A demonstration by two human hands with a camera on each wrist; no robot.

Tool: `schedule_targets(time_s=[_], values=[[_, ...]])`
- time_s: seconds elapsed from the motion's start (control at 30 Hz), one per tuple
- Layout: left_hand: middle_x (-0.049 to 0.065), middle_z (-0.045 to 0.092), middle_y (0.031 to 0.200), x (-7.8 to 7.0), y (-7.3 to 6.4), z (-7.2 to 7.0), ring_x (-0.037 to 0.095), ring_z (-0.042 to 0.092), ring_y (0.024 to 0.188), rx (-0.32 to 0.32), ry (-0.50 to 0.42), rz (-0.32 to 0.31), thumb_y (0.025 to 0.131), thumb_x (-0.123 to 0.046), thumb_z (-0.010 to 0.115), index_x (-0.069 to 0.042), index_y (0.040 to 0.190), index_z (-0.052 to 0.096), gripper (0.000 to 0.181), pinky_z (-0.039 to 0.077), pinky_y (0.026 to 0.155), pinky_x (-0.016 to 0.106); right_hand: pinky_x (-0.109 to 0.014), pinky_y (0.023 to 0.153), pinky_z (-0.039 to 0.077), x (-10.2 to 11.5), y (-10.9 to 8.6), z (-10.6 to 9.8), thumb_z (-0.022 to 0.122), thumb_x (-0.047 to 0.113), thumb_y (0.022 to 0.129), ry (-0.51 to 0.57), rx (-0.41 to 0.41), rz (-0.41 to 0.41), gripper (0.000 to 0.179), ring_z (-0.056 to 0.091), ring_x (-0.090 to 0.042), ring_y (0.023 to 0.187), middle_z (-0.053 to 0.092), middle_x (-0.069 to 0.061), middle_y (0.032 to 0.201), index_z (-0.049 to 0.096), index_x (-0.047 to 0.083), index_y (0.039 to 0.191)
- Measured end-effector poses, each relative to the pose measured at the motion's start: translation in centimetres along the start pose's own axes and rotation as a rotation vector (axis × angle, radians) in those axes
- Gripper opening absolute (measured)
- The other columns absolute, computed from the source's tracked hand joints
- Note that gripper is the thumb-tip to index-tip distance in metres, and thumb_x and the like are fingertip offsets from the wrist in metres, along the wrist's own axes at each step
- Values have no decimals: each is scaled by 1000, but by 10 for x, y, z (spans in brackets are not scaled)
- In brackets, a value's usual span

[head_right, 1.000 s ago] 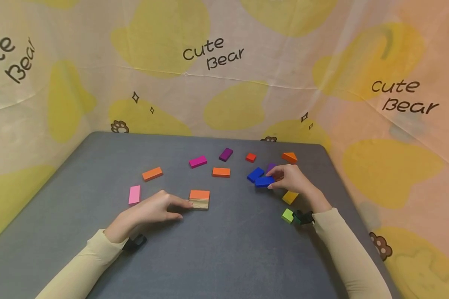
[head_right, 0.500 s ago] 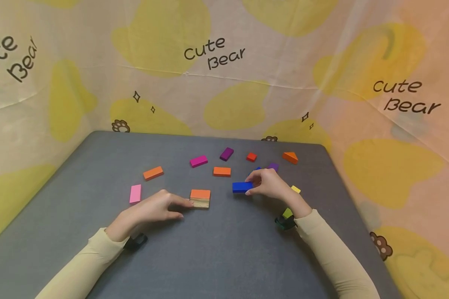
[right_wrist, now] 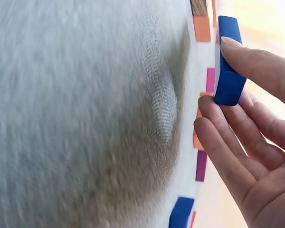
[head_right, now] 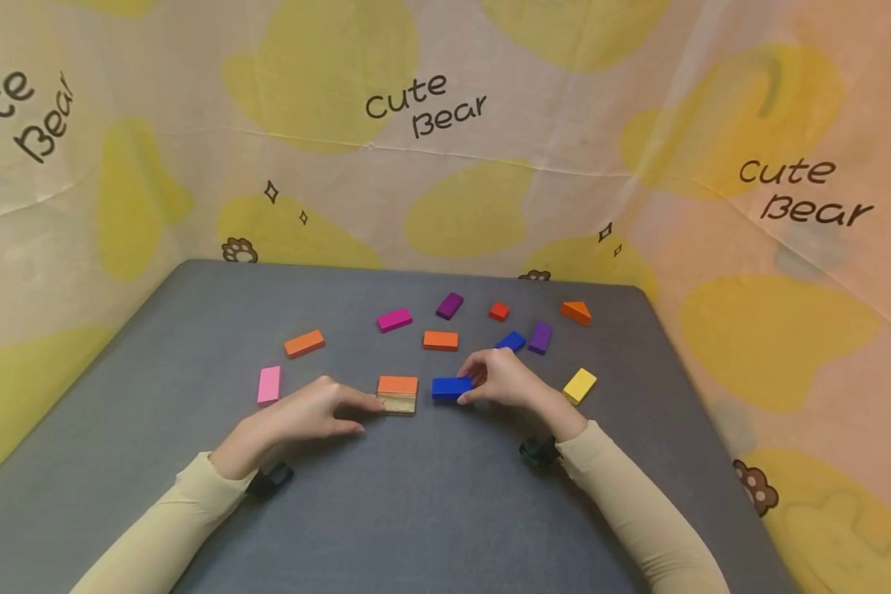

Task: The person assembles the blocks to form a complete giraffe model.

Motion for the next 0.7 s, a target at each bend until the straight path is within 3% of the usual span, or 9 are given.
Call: schedule_targets(time_s=[0.7], values=[[-9,68,115,1,0,1,2,62,107,5,2,-5,82,-16,74,-19,119,68,38,51,92,29,-22,74,53,3,10,25,84,31,70,8,61,-38,32,63,-6,80,69,6,90,70,17,95]])
Point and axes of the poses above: each hand's wrist, its own y-axis towards the middle knuckle, its own z-axis out of the palm, x = y × z, the point moved 1 cm from there along y, towards the middle knuckle
